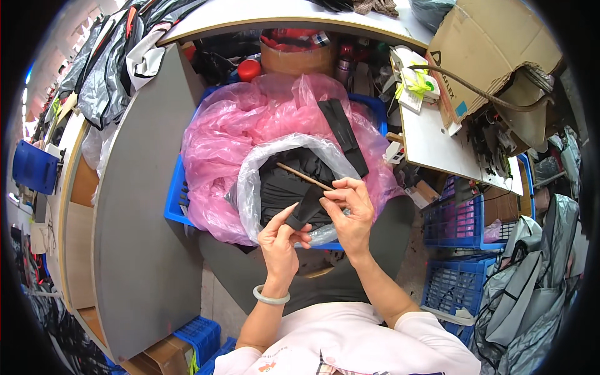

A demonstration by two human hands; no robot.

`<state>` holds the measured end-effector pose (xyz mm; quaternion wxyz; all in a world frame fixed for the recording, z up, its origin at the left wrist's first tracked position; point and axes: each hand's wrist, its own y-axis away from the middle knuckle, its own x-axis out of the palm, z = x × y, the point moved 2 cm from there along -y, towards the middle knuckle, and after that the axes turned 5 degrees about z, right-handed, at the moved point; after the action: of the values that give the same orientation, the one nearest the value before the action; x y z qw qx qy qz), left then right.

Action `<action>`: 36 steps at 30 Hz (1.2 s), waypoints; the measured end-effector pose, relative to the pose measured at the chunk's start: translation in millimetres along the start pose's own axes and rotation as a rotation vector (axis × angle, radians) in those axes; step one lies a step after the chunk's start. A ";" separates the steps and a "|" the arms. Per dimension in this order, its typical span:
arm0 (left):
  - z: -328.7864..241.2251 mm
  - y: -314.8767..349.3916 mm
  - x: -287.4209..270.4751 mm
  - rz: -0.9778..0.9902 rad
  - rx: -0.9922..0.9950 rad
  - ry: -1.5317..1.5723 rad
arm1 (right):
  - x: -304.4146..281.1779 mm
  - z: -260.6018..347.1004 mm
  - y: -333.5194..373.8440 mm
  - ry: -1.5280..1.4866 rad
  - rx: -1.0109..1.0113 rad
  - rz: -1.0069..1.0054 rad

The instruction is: The recorder is inspecting and organizing long black plastic or rubber strips at a manufacturing workstation.

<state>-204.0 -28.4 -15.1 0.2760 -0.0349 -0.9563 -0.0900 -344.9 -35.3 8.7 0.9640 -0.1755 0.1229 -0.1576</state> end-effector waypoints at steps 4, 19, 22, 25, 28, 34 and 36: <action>1.2 -0.8 -3.2 -0.044 -0.017 -0.038 | -0.1 -3.9 0.6 -0.489 0.172 0.066; -22.0 -19.6 9.3 0.105 0.051 0.064 | 11.6 -5.5 26.6 -0.708 0.740 0.471; -16.0 -26.0 -2.4 0.135 -0.056 0.297 | 18.4 -1.3 38.0 -0.175 0.411 0.593; -17.2 -28.7 -4.9 0.058 -0.251 0.508 | 13.0 -12.2 36.4 0.357 -0.128 0.570; -23.8 -26.1 1.6 0.026 -0.271 0.469 | 11.7 -12.1 35.3 0.421 -0.156 0.540; -18.1 -28.6 -1.0 0.104 -0.275 0.446 | 10.4 0.2 26.5 -0.309 0.590 0.729; -14.2 -27.7 -1.8 0.111 -0.275 0.383 | 12.2 -5.6 28.5 -0.613 0.726 0.720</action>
<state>-198.3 -58.3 -8.5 0.4496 -0.1069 -0.8618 -0.2090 -327.9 -16.0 -9.3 0.9466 0.1807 -0.1709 0.2052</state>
